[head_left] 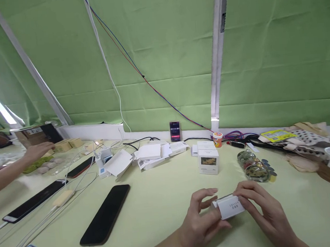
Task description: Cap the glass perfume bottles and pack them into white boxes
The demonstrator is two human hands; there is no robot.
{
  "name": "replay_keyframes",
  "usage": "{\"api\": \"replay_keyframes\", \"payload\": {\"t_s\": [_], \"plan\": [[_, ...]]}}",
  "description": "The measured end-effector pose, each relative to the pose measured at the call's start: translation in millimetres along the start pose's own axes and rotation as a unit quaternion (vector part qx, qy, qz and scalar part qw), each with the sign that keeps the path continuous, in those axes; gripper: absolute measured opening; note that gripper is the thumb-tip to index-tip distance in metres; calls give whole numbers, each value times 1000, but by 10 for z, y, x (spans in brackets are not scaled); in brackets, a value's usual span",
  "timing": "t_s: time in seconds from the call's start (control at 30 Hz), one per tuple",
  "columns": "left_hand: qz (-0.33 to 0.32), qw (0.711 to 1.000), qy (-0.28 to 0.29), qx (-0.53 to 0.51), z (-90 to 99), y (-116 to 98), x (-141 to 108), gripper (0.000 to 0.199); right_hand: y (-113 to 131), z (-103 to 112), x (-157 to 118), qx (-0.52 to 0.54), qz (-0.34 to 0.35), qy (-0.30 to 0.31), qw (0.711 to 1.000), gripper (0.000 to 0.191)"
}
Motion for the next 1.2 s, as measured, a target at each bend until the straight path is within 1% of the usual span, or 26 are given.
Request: {"api": "replay_keyframes", "payload": {"t_s": [0.1,0.23,0.37,0.63,0.73,0.83,0.9,1.0,1.07,1.13,1.2], "plan": [[-12,1000,12,11,4,-38,-3,30,17,5,39,4,-4,3,1000,15],[-25,1000,11,11,9,-59,4,32,10,-8,51,19,-7,12,1000,16],[-25,1000,3,-11,5,-47,-2,30,-12,-31,28,35,-10,30,999,15],[-30,998,-36,-52,24,-19,-6,33,-53,-32,25,51,-45,22,997,12],[-40,998,-31,-25,44,-54,22,33,-61,-35,32,58,-50,22,997,13],[-72,997,-13,16,55,-123,58,34,-66,-37,23,63,-50,19,997,13],[-88,996,-7,25,61,-151,77,35,-73,-36,10,63,-51,14,997,13],[-91,996,-14,21,73,-152,96,36,-94,-38,-5,62,-58,10,996,14],[-95,995,-25,25,83,-159,99,39,-104,-50,-4,64,-61,19,996,13],[-112,992,-28,41,87,-191,97,42,-106,-61,5,64,-63,30,996,13],[-129,989,-22,62,82,-225,96,42,-105,-55,9,59,-66,28,996,12]]}}
Point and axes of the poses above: each hand's wrist, its own x-axis towards the middle knuckle, its own z-axis out of the back of the hand, y = z × x, the point moved 6 cm from there along x, towards the middle knuckle, and after that the axes turned 15 degrees about z, right-handed, at the moved point
